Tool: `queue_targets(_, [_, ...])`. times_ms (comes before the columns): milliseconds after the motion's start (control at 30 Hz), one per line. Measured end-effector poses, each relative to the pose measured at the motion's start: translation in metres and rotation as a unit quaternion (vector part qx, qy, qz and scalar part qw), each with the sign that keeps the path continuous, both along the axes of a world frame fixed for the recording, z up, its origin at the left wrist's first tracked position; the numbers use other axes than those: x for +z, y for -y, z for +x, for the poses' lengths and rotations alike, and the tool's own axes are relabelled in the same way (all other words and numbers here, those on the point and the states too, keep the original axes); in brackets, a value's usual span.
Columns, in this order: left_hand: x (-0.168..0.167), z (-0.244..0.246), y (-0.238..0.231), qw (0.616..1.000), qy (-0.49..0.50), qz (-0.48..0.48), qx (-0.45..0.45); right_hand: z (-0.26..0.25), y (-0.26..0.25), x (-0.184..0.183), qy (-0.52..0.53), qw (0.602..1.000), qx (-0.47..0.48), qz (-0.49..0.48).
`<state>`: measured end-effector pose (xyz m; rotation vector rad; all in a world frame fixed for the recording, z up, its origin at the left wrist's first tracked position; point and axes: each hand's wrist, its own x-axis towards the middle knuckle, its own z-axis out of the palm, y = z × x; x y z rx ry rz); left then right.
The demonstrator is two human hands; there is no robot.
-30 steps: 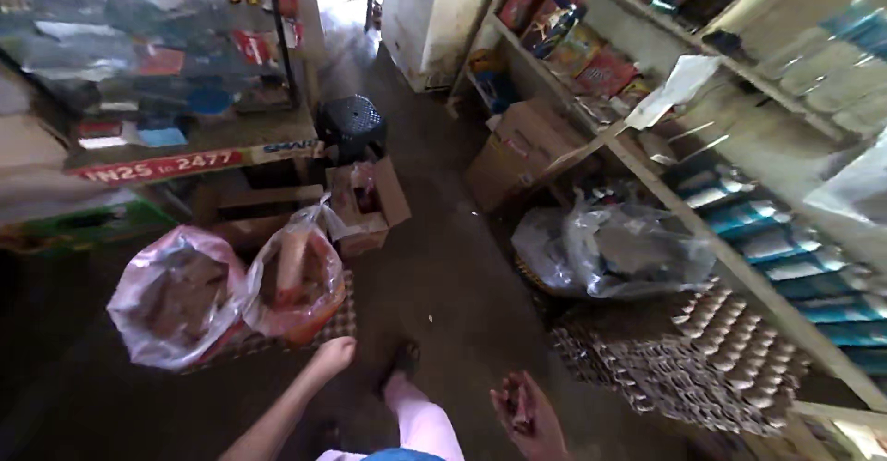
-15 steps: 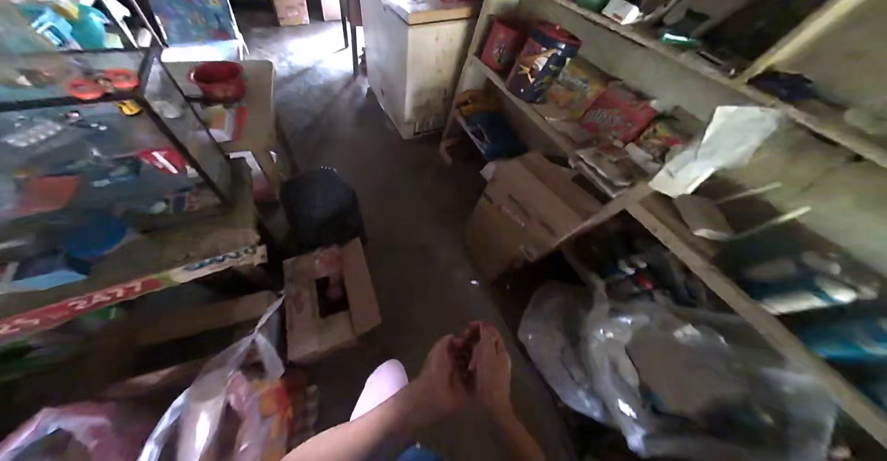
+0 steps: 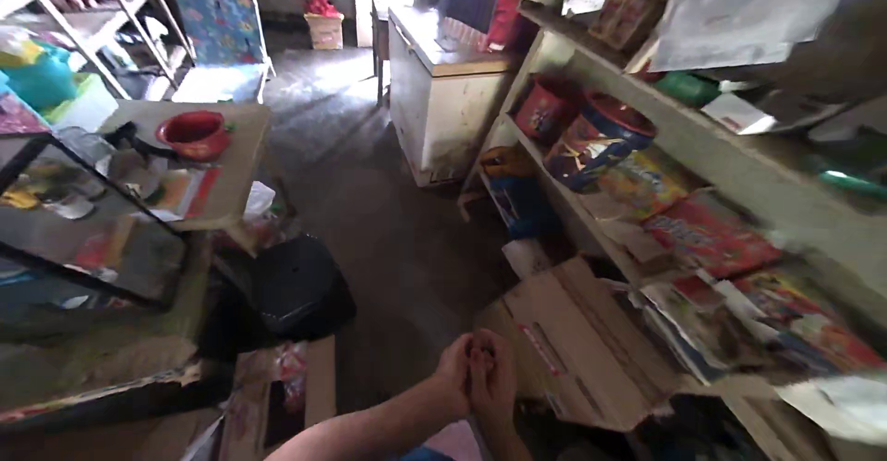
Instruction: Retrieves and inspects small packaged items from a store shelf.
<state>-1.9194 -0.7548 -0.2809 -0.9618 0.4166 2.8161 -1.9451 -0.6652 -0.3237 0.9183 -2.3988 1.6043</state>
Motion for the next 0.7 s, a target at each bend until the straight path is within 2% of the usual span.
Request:
queue_targets(100, [0.001, -0.053, 0.03, 0.999, 0.014, -0.02, 0.028, -0.057, 0.032, -0.003, 0.041, 0.999, 0.02, 0.011])
queue_targets(233, [-0.005, -0.13, 0.072, 0.995, -0.005, -0.081, 0.06, -0.149, 0.078, -0.01, -0.078, 0.993, 0.079, 0.028])
queue_targets(300, [-0.002, -0.173, 0.089, 0.992, -0.009, -0.117, 0.053, -0.206, 0.097, -0.006, -0.11, 0.986, 0.093, 0.082])
queue_targets(367, [0.0, -0.214, 0.103, 0.989, -0.009, -0.138, 0.042, -0.258, 0.114, 0.002, -0.075, 0.982, 0.099, 0.142])
queue_targets(467, [0.007, -0.27, 0.128, 0.987, -0.01, -0.152, 0.054, -0.322, 0.142, 0.013, -0.012, 0.98, 0.122, 0.157])
queue_targets(600, [0.005, -0.32, 0.162, 0.987, -0.03, -0.143, 0.062, -0.373, 0.181, 0.02, 0.07, 0.972, 0.122, 0.187])
queue_targets(700, [-0.008, -0.354, 0.193, 0.98, -0.075, -0.178, 0.041, -0.413, 0.209, 0.009, 0.077, 0.965, 0.129, 0.215])
